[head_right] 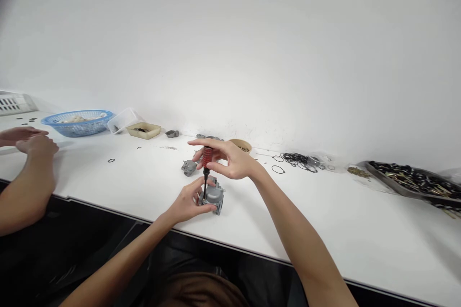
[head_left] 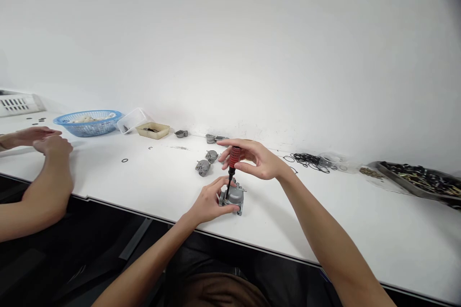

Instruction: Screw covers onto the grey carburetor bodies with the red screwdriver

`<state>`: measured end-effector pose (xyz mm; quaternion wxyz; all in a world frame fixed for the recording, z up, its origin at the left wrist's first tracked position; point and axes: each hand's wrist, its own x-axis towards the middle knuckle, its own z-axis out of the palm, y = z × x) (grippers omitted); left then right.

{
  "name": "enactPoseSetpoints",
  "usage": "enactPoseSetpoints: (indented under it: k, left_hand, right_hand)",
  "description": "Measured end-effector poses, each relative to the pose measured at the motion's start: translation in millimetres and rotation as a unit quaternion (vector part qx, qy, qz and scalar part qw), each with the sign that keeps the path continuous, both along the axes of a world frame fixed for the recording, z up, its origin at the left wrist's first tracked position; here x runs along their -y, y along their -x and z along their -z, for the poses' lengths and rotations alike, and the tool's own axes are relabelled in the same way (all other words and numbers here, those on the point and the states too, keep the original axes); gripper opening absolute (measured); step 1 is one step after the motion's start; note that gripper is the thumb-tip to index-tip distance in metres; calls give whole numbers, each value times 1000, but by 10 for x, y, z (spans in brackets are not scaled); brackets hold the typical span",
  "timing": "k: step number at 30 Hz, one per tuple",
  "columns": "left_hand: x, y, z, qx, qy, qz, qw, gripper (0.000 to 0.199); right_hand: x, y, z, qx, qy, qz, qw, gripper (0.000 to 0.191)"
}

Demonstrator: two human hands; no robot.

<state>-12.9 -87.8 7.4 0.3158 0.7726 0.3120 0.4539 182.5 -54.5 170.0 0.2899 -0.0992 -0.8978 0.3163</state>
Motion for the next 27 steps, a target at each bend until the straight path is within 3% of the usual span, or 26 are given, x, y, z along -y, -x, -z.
enactPoseSetpoints:
  k: [6,12,20,25,27]
  left_hand:
    - [8,-6,-11,-5,-14,-8,1000,45]
    - [3,-11,-11,-10,-22,-12,1000,47]
    - [5,-15,-21,-7,-22,-25,999,45]
    - [14,-11,-8,-5,-22,-30,999,46]
    - [10,-10,4,-3,-27,-32,999,46]
  right_hand:
    - [-44,18,30,14,-72,124,990,44]
    - [6,-32,-22,27,-6,9,1000,56]
    - [-29,-10,-17,56,-44,117,991,38]
    - [4,-48,-41,46,-4,20,999,43]
    - [14,-40,-39,44,1,13,999,45]
